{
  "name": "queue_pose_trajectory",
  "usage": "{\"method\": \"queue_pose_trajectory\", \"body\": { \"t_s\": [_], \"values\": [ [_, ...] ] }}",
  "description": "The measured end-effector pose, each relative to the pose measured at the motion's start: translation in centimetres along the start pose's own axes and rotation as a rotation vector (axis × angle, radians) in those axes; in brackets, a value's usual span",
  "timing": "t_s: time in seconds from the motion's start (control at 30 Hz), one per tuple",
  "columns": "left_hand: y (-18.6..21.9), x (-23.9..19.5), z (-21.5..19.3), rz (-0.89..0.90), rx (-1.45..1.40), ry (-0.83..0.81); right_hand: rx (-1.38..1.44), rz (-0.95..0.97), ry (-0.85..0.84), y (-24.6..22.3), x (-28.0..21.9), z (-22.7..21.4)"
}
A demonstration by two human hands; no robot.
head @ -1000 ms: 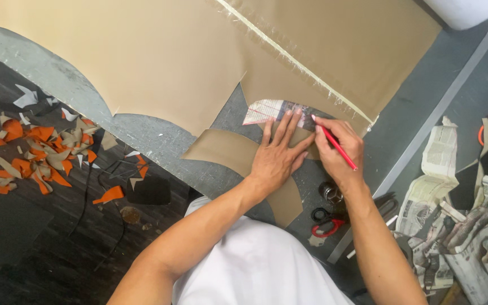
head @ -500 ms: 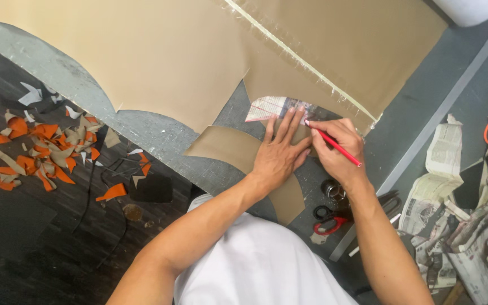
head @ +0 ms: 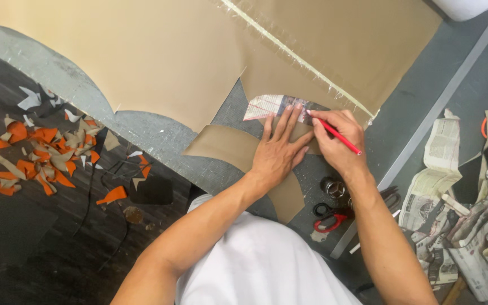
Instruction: The person cuts a curved piece of beige material using scissors, then uses a newspaper template to trace and cut a matching shape from white paper. They secure the template with metal weights and trim the paper along the template's edge.
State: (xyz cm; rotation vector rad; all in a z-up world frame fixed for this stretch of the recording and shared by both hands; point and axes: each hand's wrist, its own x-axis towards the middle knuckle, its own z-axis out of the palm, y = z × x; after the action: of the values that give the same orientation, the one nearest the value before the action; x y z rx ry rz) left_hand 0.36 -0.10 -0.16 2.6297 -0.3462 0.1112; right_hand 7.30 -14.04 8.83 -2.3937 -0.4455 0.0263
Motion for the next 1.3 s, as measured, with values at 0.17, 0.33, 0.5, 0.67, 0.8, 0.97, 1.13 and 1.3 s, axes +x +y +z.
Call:
{"method": "queue_pose_trajectory", "body": {
  "t_s": [0.17,0.33,0.5,0.67,0.8,0.97,1.13,1.3],
  "values": [
    [0.0,-0.1,0.0,0.007,-0.017,0.018,0.021,0.097,0.009,-0.2,-0.4,0.1],
    [0.1,-0.4,0.2,0.006,0.026,-0.026,-0.021,-0.009,-0.014,0.3,-1.1,-0.2],
    [0.0,0.1,-0.2,0.019,-0.004,0.034,0.097,0.19,0.046,1.9,-1.3,-0.8],
    [0.2,-0.1,-0.5,0.021,0.011,0.007,0.369,0.278,0.124,3.7,-2.7,-2.1],
    [0.1,0.2,-0.7,0.03,0.032,0.01,0.228,0.307,0.107,3.5,-3.6,-1.5],
    [-0.1,0.4,-0.8,0.043,0.03,0.004,0.003,0.074,0.124,2.8,-3.6,-1.4],
    [0.0,0.4,-1.8,0.042,-0.121,0.125,0.065,0.163,0.148,1.7,-3.1,-1.9],
    [-3.8,0.6,-5.0,-0.103,-0.309,0.302,0.122,0.133,0.105,-0.5,-1.5,-0.1]
  ]
}}
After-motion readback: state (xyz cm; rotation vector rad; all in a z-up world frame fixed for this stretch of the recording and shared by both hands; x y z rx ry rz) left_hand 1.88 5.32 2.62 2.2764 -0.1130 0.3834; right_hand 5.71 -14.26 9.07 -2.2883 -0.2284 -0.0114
